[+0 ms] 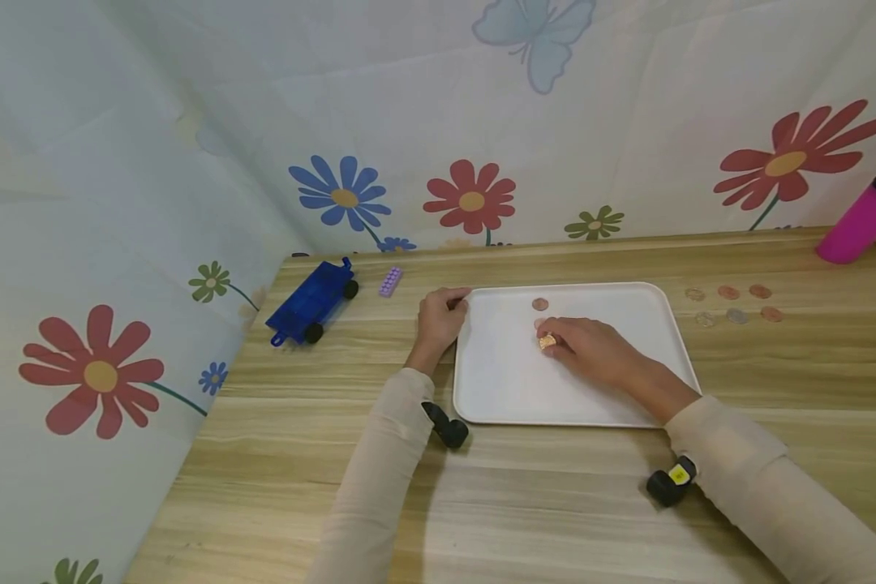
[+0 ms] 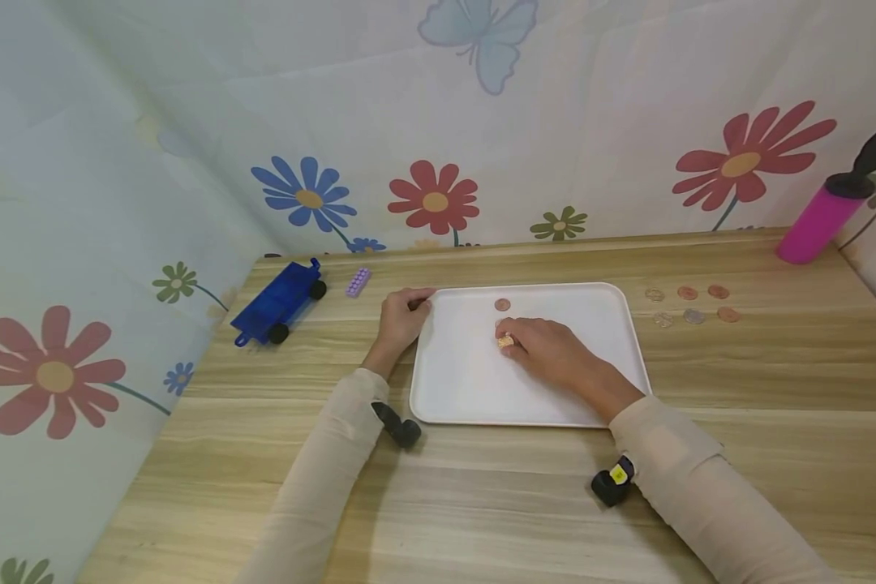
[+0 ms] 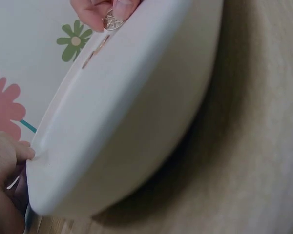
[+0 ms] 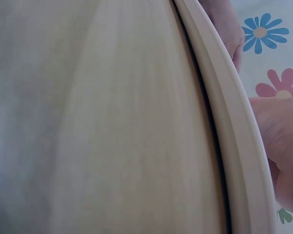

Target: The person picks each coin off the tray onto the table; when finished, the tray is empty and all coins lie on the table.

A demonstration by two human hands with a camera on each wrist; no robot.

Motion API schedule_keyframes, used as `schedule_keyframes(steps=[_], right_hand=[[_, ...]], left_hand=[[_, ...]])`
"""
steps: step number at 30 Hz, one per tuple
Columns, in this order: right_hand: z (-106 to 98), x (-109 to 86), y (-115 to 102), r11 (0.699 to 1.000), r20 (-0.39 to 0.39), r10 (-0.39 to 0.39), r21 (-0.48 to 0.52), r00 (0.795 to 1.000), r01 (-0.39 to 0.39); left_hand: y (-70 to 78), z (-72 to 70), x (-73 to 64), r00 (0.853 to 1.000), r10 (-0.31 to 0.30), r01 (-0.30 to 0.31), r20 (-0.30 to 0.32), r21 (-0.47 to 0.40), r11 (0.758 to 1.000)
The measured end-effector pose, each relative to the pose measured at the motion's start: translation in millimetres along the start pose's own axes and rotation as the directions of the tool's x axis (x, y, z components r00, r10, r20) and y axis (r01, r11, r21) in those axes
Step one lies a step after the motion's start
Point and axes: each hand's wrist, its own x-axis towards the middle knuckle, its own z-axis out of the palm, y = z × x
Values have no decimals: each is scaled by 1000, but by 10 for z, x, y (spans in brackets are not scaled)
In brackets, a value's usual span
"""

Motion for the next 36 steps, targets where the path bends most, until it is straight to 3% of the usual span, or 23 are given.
schedule_keyframes(steps=[6,13,20,27,36], right_hand=[[-10,-16,75,993,25,32,112,999,-34],[-56,-56,176,968,2,64,244,998,-63],[-190,-187,269,967,-64,119,232,991,-101],[-337,-391,409,959,-123,203,226,971,-171],[-509,-762,771,976,-286,182,169,941,-137]], left_hand=[[5,-6,-3,1000,3,-3,-1,-1,1000],[24,-15,-11,1000,5,-5,-3,-6,1000],[20,-2,-5,1000,10,-10,-3,-2,1000],[13,1,-2,1000,21,-21,-11,4,1000],[14,-1,-1,1000,16,-16,-5,4,1000]])
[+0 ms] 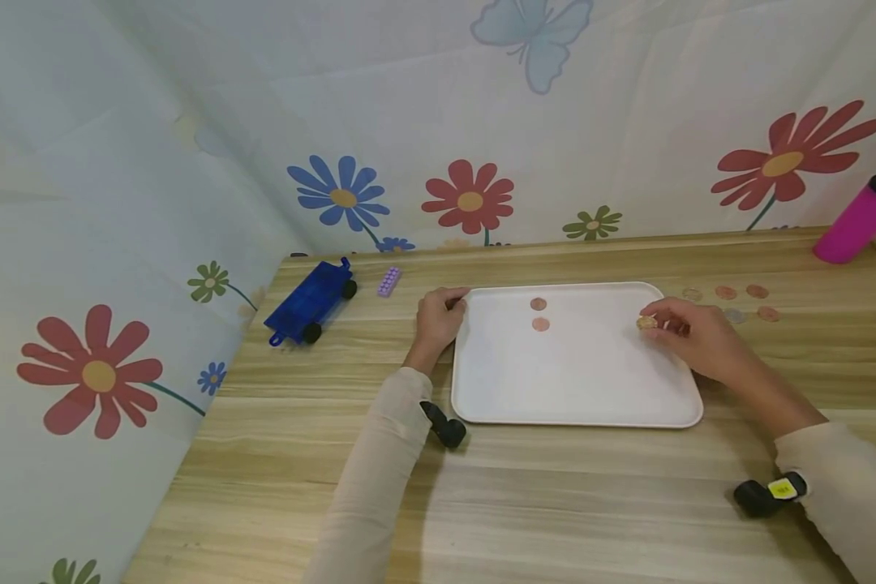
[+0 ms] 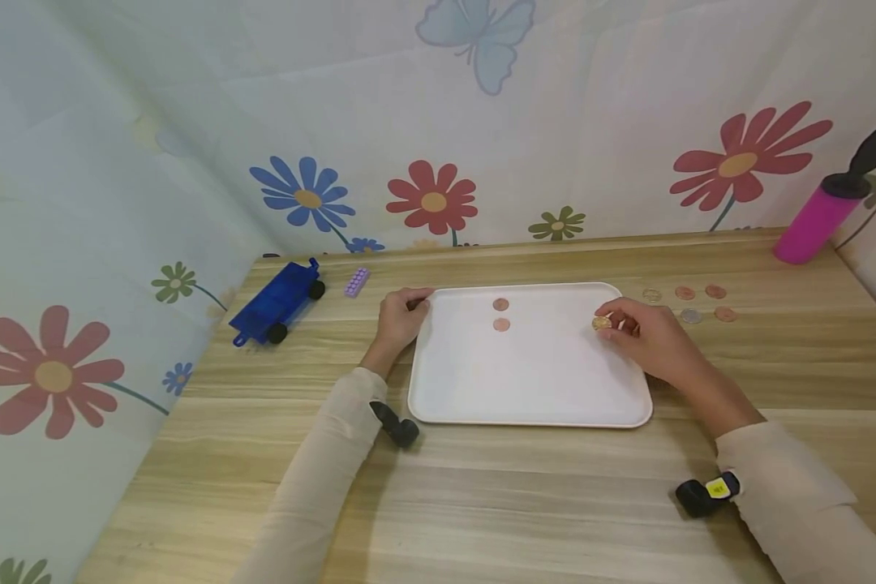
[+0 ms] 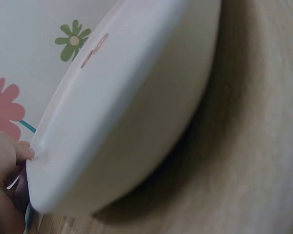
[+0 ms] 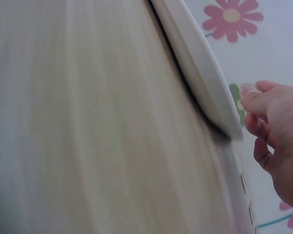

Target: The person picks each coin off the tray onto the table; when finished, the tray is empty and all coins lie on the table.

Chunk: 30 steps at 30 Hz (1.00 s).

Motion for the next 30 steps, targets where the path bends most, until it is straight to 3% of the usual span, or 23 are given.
schedule_keyframes(steps=[7,10,13,20,30], right_hand=[[-260,-209,327,999,-41,8,-32,999,-10],[-338,-283,449,997,-50,-7,-73,999,4],[-394,-342,529,992,-33,24,-126,999,-28],[-442,-392,573,983,-2,50,-176,999,-50],[-454,-401,571,987,19,58,-152,998,-54]], left_hand=[[7,-10,-9,1000,-8,8,7,-6,1000],[10,-14,-9,1000,-5,5,-2,-4,1000],[10,-15,-7,1000,-1,1,-7,-1,1000],[7,-9,-4,1000,-7,7,-6,-17,1000],[16,-3,-8,1000,-13,13,-3,-13,1000]])
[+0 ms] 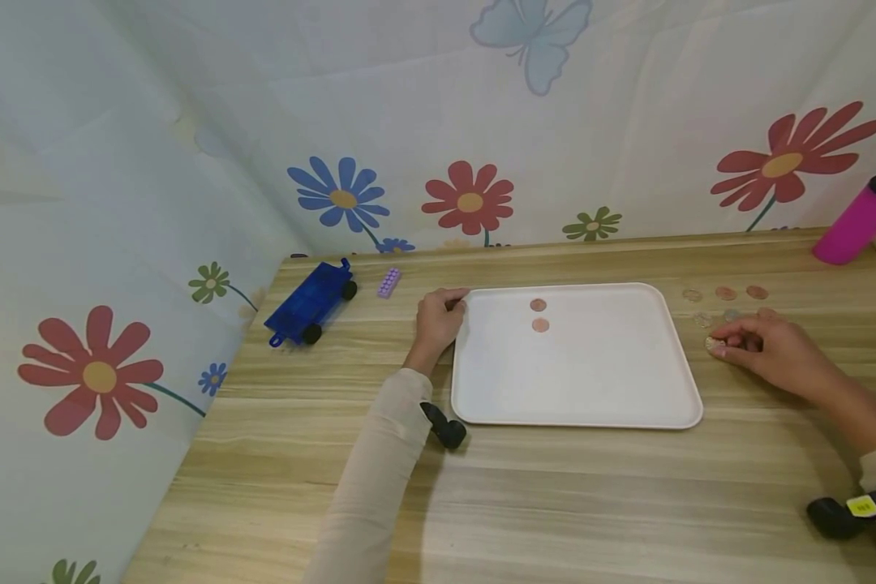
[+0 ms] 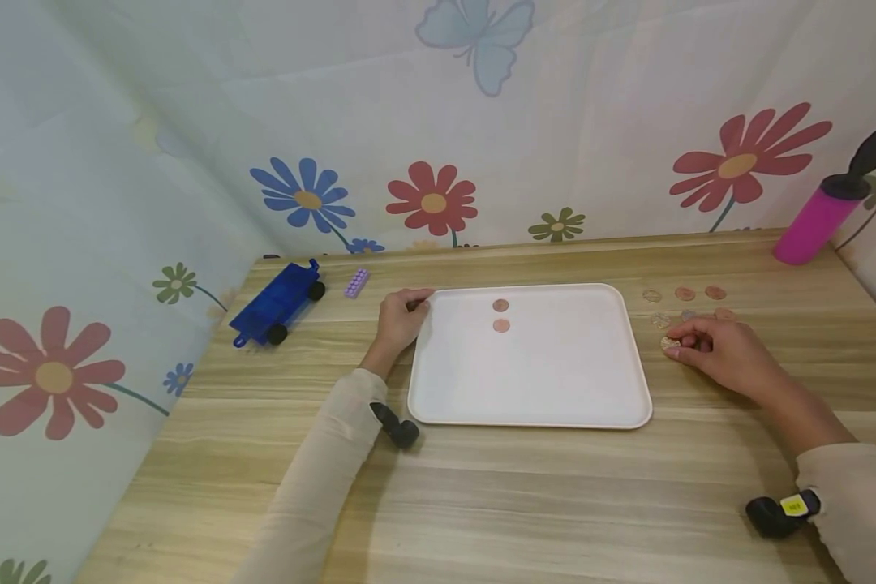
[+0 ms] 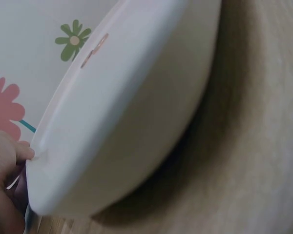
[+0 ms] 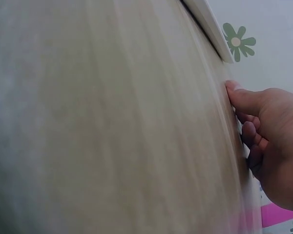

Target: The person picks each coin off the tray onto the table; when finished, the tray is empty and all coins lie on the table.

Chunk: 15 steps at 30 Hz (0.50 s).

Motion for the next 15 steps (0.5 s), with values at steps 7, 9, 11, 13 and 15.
schedule_keyframes(steps=[7,9,11,13,15], right_hand=[[0,6,15,1000,-6,-25,11,1000,25],[-4,8,21,1000,0,-23,9,1000,23],[-10,16,24,1000,16,-19,13,1000,18],[-20,29,18,1000,29,-17,12,999,17],[-31,47,-1,1000,36,-21,8,999,21]], left_hand=[[-14,5,4,1000,-3,3,1,-3,1000],[-12,7,2,1000,-3,3,-1,-1,1000],[-7,5,1,1000,-2,2,-2,0,1000],[-6,5,0,1000,-2,2,-5,3,1000],[-9,3,2,1000,2,-2,-6,4,1000]])
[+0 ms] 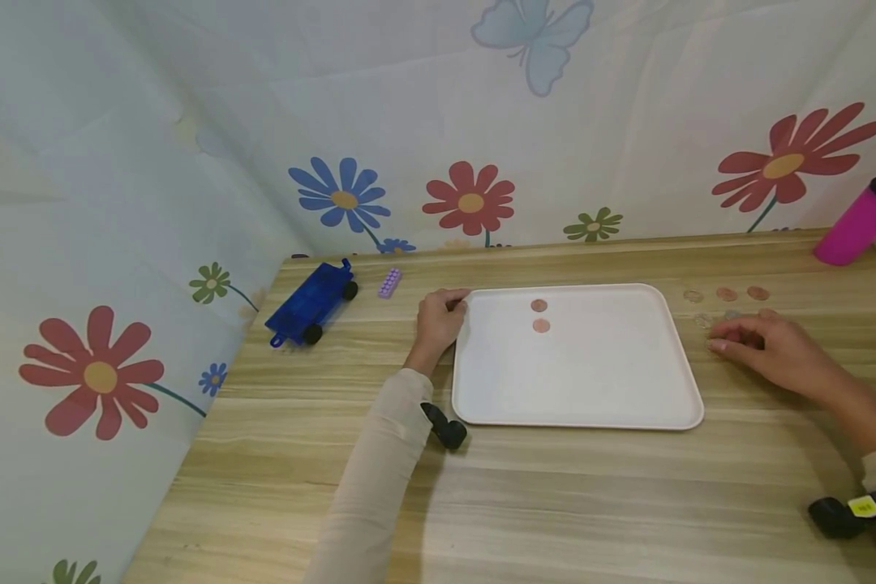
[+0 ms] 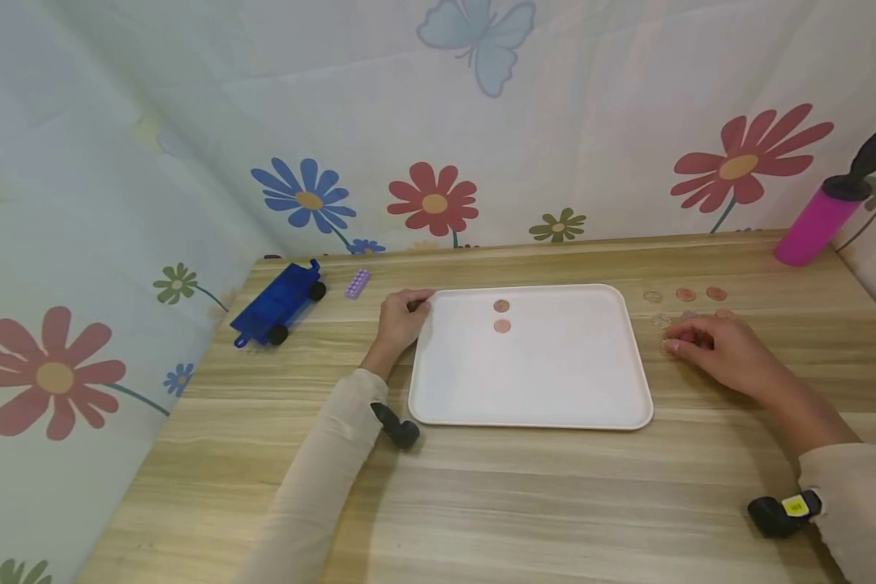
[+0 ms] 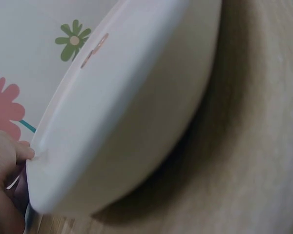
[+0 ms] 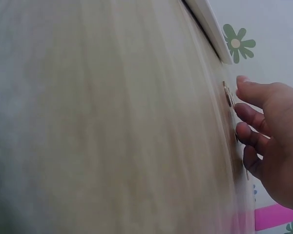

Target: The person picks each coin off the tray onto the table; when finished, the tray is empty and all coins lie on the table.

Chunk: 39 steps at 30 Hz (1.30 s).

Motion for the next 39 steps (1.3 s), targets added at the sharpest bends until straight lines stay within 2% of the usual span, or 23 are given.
schedule_keyframes(steps=[5,10,12,15,24,31,39], right_hand=[[-6,56,-122,1000,-9,-20,-24,1000,20],[68,171,-307,989,-47,-124,-81,991,120],[105,231,-394,984,-36,-156,-88,987,152],[164,327,-529,983,13,-162,-81,987,162],[396,625,-938,995,176,-100,6,979,101],[630,782,-1130,989,188,-135,81,973,122],[894,929,-1257,989,214,-97,129,972,70]], left_hand=[[-10,-10,-3,1000,9,-9,2,2,1000],[-3,-13,-12,1000,4,-4,1,-3,1000],[-5,-7,-11,1000,2,-2,4,-3,1000],[-10,6,-3,1000,3,-3,7,-2,1000],[-5,8,-1,1000,8,-8,1,0,1000],[-8,9,0,1000,9,-9,2,-2,1000],[-10,7,11,1000,14,-14,-8,4,1000]])
